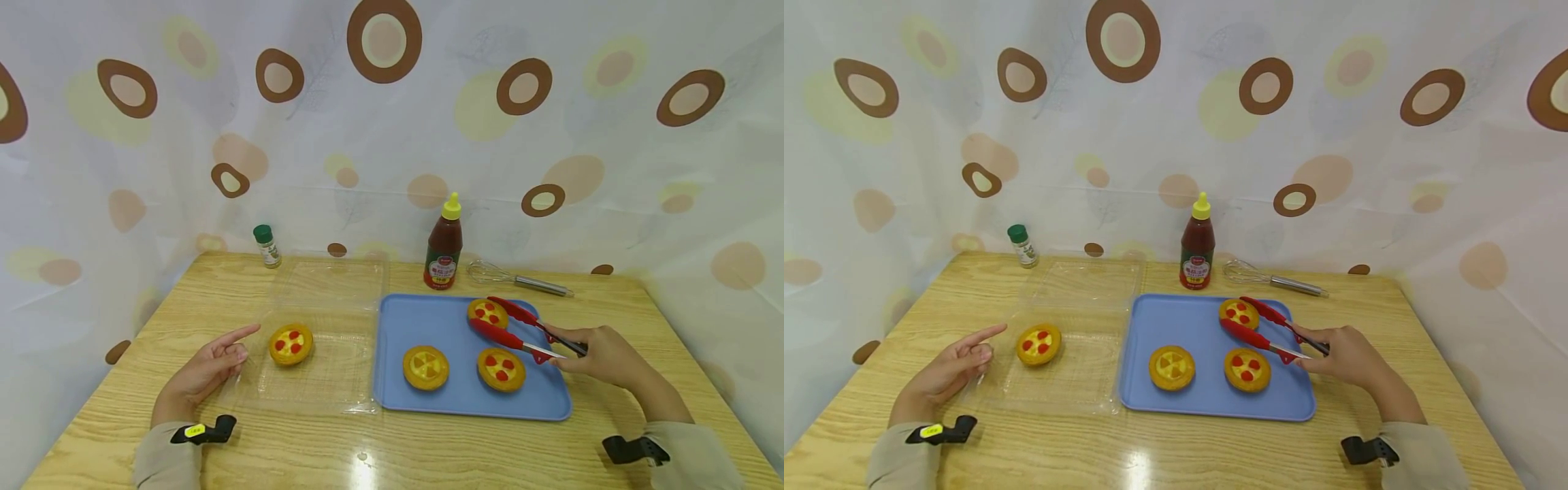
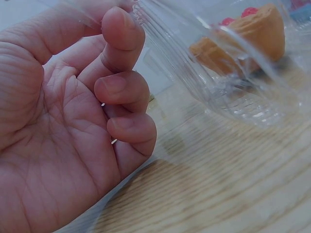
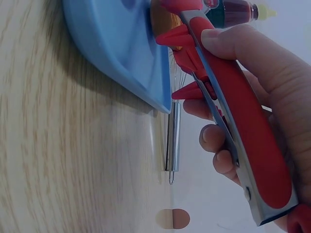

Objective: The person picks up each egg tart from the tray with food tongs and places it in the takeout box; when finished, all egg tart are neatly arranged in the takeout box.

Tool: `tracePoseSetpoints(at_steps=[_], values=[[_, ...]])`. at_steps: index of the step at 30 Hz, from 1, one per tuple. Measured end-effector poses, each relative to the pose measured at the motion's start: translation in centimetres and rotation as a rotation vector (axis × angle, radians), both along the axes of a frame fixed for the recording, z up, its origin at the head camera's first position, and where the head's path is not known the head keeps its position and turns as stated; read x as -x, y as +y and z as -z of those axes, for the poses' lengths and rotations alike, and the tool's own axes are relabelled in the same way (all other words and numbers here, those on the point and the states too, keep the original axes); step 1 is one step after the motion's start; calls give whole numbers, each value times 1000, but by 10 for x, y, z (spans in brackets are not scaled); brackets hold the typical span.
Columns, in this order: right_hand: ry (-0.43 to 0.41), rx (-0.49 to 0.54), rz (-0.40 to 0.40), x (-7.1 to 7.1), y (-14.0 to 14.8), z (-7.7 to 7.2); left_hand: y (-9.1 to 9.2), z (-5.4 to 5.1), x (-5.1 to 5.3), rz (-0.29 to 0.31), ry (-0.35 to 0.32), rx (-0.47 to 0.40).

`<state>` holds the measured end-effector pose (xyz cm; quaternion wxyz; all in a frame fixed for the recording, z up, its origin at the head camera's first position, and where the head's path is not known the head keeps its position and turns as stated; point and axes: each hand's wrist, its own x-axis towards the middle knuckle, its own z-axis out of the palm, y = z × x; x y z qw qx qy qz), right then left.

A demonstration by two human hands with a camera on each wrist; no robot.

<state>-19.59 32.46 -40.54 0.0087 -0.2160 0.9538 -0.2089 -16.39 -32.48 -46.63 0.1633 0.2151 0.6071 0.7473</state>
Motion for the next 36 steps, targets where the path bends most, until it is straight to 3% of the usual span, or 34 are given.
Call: tracePoseSetpoints(at_steps=[15,28,36], values=[[96,28,-58,-2,-1,-3,0,0,0,-4,16,0],[134,1,-106,-8,-16,-20,1,-2,-1,-9,13,18],[143,41,-175,-12,-34,-30,0,-1,-1,-7,3,15]])
